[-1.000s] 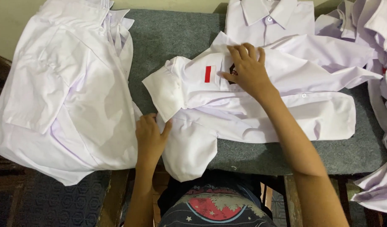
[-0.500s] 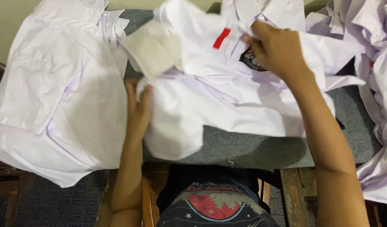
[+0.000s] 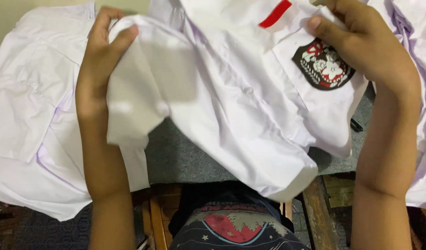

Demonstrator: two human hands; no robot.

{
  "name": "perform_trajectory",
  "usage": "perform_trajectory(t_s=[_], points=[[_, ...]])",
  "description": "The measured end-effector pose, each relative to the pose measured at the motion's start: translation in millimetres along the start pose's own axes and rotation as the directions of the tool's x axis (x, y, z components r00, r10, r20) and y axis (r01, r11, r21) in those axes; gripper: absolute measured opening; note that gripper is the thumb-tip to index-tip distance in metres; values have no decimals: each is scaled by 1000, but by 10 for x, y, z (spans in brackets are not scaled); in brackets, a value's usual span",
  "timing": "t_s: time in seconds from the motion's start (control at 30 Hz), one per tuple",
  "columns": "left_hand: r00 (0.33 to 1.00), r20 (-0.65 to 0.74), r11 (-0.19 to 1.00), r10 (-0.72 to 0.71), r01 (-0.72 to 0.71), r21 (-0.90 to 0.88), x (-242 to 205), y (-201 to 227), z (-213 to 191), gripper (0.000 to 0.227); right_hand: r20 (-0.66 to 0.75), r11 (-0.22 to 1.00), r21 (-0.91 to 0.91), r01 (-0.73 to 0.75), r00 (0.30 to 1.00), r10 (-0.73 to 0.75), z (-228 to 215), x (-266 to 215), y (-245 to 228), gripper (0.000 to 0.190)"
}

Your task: Trimming loose threads from white school shirts and folding them neatly on a work surface.

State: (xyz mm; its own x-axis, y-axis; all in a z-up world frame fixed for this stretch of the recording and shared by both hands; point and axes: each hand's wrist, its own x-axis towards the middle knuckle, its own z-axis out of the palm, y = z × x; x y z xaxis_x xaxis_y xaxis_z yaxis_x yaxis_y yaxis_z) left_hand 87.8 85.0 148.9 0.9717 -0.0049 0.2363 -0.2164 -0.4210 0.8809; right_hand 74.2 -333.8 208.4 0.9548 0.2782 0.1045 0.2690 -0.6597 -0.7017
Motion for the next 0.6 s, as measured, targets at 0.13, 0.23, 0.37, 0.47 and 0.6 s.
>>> perform_trajectory(t_s=[0.13,0.23,0.37,0.47,0.6], points=[[940,49,939,337,-339,56,569,-670,162,22,-151,980,-164,110,979,-135,74,259,734,41],[898,53,852,436,-431,298,779,-1022,433,22,-282,970,-244,26,955,-96,319,579,1339,51],[930,19,748,367,-307,588,615,-1335,863,31,-338,867,-495,-52,931,-138,712,719,1780,28],[933,-22,630,360,-225,743,359,-1385,1113,43,-327,778,-625,-65,927,-186,925,690,2040,31],[855,10,639,519,-396,660,-241,-1305,1304,14,-332,429,-895,-122,826,-457,1117,592,2020,41]])
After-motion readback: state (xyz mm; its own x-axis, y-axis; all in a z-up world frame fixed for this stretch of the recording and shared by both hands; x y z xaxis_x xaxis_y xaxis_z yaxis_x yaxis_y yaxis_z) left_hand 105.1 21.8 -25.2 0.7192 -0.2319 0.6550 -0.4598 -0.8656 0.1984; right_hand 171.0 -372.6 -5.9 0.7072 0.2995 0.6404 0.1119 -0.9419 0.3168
